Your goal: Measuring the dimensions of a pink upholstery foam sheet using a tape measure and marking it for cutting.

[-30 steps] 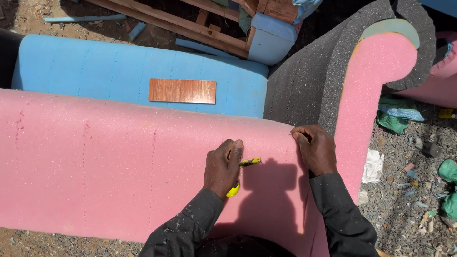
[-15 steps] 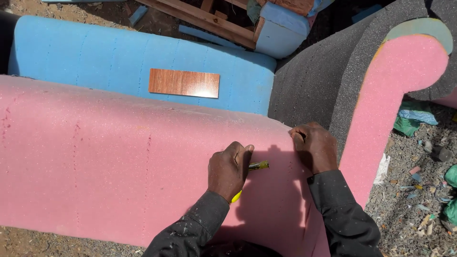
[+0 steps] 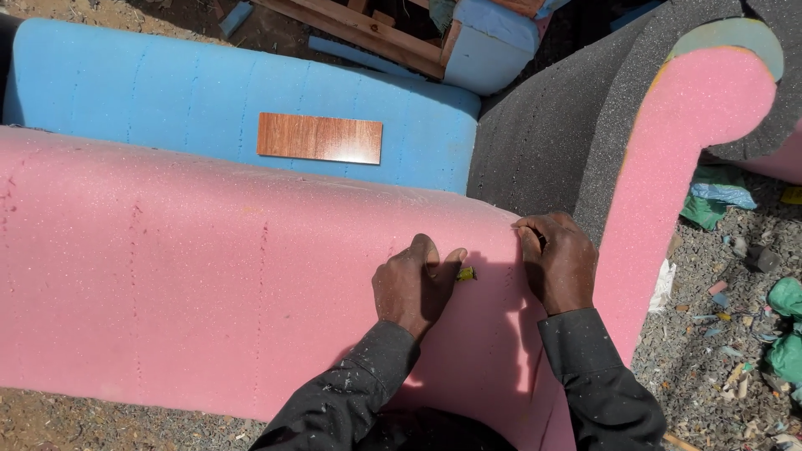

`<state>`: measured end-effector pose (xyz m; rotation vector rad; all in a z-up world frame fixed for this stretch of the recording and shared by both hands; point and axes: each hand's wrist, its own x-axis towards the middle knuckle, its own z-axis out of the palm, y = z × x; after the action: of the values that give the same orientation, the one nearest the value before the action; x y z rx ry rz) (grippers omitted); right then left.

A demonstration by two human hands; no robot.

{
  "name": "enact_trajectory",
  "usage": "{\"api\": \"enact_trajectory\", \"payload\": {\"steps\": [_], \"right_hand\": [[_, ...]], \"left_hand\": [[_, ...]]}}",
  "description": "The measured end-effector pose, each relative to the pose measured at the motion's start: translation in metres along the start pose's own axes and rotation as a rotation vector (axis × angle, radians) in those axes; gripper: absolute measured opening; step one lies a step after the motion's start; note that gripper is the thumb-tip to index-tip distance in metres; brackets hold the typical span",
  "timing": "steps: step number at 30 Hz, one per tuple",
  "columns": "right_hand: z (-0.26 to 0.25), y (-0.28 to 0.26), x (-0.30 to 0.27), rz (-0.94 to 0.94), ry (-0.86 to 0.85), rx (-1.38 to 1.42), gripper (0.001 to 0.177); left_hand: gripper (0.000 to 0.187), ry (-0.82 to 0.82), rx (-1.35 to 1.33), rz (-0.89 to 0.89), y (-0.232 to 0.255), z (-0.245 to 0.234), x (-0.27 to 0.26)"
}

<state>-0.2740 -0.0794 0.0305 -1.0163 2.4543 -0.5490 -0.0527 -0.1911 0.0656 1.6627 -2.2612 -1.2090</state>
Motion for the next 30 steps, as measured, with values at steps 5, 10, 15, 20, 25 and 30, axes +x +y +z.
{"api": "enact_trajectory", "payload": {"steps": [5, 10, 15, 20, 25, 30], "right_hand": [[0.008, -0.004, -0.020, 0.011, 0.024, -0.062, 0.013], [0.000, -0.020, -0.087, 0.113, 0.066, -0.030, 0.016], [0.009, -0.025, -0.125, 0.107, 0.141, 0.029, 0.008], [0.004, -0.020, -0.072, 0.011, 0.264, 0.061, 0.011], [0.006, -0.019, -0.048, 0.047, 0.200, 0.022, 0.015], [0.012, -0.023, -0.119, 0.062, 0.154, -0.005, 0.013]], "left_hand": [[0.052, 0.028, -0.020, 0.022, 0.003, -0.004, -0.003], [0.054, 0.040, -0.034, 0.045, 0.002, -0.004, -0.005], [0.055, 0.104, -0.061, 0.157, -0.004, -0.004, -0.003], [0.055, 0.130, -0.068, 0.216, -0.014, 0.004, 0.001], [0.054, 0.085, -0.064, 0.206, -0.003, -0.010, -0.002], [0.052, 0.060, -0.054, 0.185, -0.004, -0.009, -0.001]]}}
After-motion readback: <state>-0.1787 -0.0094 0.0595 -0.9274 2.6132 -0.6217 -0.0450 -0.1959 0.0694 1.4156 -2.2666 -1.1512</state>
